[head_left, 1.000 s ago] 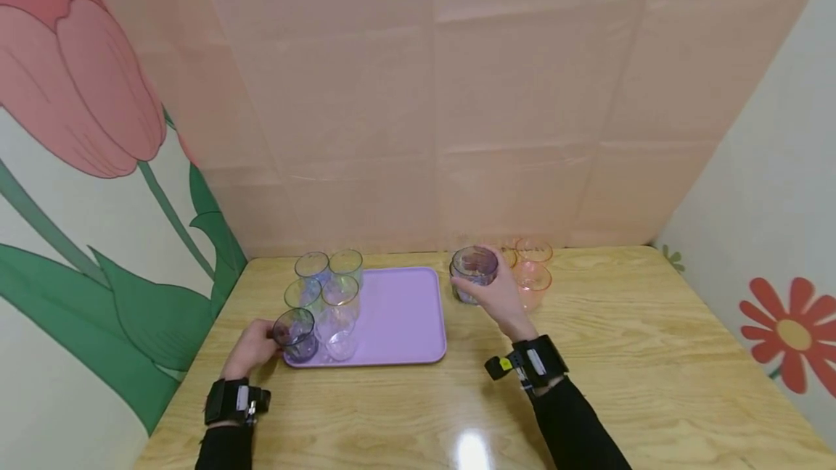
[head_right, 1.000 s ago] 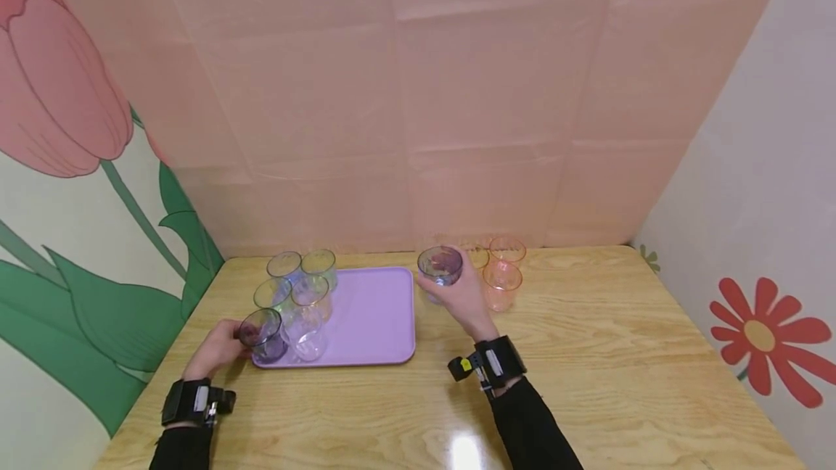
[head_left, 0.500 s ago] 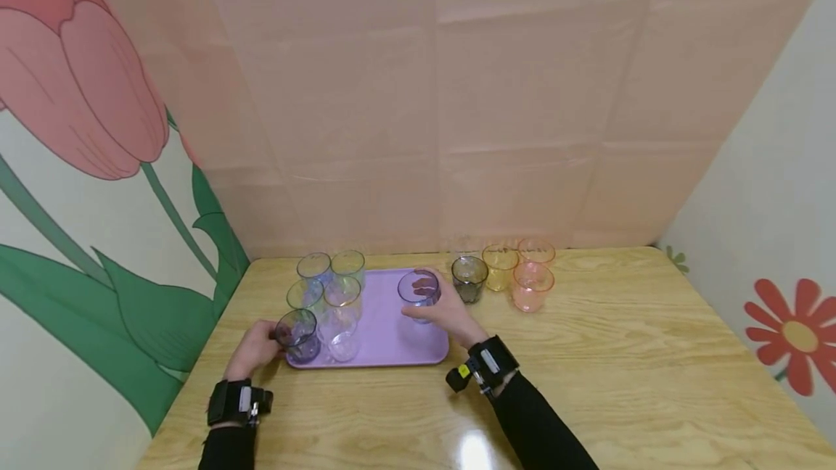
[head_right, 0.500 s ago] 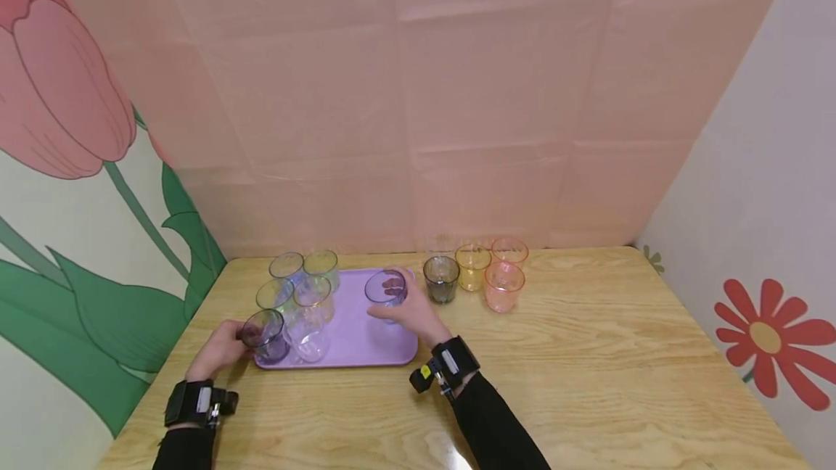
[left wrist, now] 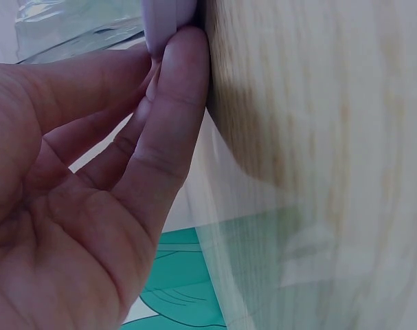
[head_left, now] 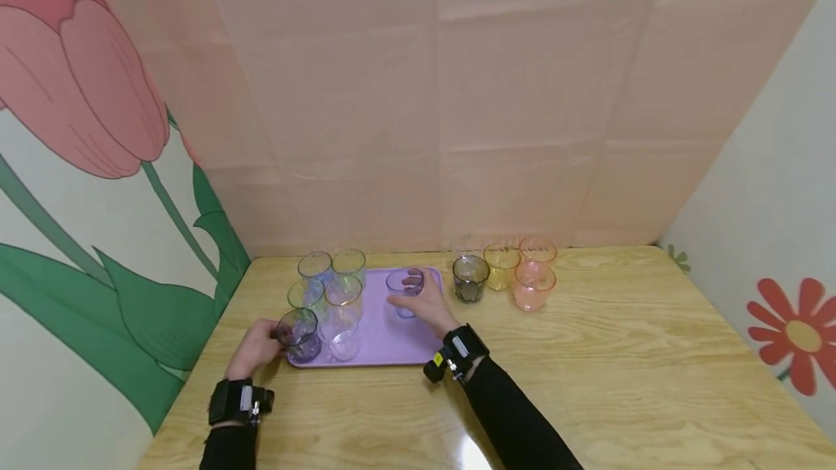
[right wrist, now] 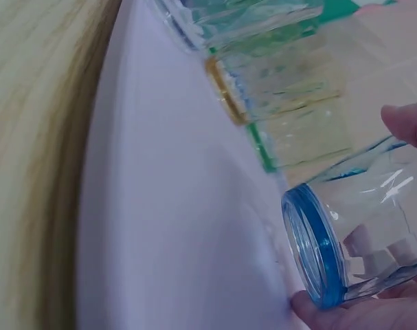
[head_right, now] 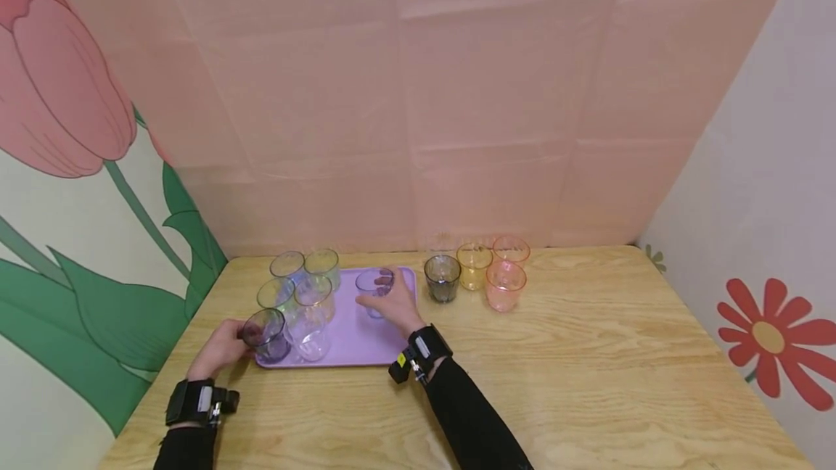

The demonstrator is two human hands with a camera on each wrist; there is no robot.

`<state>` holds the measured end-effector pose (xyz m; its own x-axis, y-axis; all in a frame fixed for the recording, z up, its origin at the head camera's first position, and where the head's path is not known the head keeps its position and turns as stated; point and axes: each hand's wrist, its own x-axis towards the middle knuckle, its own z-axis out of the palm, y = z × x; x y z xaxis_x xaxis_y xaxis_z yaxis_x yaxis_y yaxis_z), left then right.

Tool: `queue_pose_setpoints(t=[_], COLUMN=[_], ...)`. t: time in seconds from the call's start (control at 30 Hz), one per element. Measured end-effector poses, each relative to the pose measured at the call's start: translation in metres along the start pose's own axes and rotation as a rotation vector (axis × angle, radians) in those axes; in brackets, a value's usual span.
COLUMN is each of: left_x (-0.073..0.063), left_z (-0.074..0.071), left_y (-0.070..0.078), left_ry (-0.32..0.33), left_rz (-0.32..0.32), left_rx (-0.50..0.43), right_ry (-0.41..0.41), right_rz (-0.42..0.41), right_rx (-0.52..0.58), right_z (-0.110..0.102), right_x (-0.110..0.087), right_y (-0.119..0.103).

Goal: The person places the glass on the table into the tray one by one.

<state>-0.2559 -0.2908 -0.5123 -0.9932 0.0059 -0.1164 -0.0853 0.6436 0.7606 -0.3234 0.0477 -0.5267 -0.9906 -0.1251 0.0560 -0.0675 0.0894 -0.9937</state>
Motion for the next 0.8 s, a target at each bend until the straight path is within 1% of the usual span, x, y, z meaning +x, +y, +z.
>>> queue_pose_setpoints(t=[0.17,0.33,0.5,0.67,0.8], left_x=[-0.001,0.000,0.000,0.000,0.000], left_z=[0.001,0.001,0.000,0.000,0.001], left_y=[0.000,0.000,0.001,0.001,0.001], left_ry=[0.010,0.008,0.011,0.011,0.010], left_rz=[-0.001,-0.009,-0.002,0.003,-0.009], left_rx=[0.016,0.014,0.024,0.023,0.012], right_ry=[0.045,0.066,0.058,0.050,0.043], right_rz=[0.003,-0.010,-0.039,-0.036,-0.033], right_rx=[-0.118,-0.177,-0.248,-0.326,-0.334], right_z=[0.011,0.020,0.026,0.027,0.026], right_x=[0.008,0.017,0.030,0.040,0.043], right_y=[0.000,-0.001,-0.001,-0.005,-0.011])
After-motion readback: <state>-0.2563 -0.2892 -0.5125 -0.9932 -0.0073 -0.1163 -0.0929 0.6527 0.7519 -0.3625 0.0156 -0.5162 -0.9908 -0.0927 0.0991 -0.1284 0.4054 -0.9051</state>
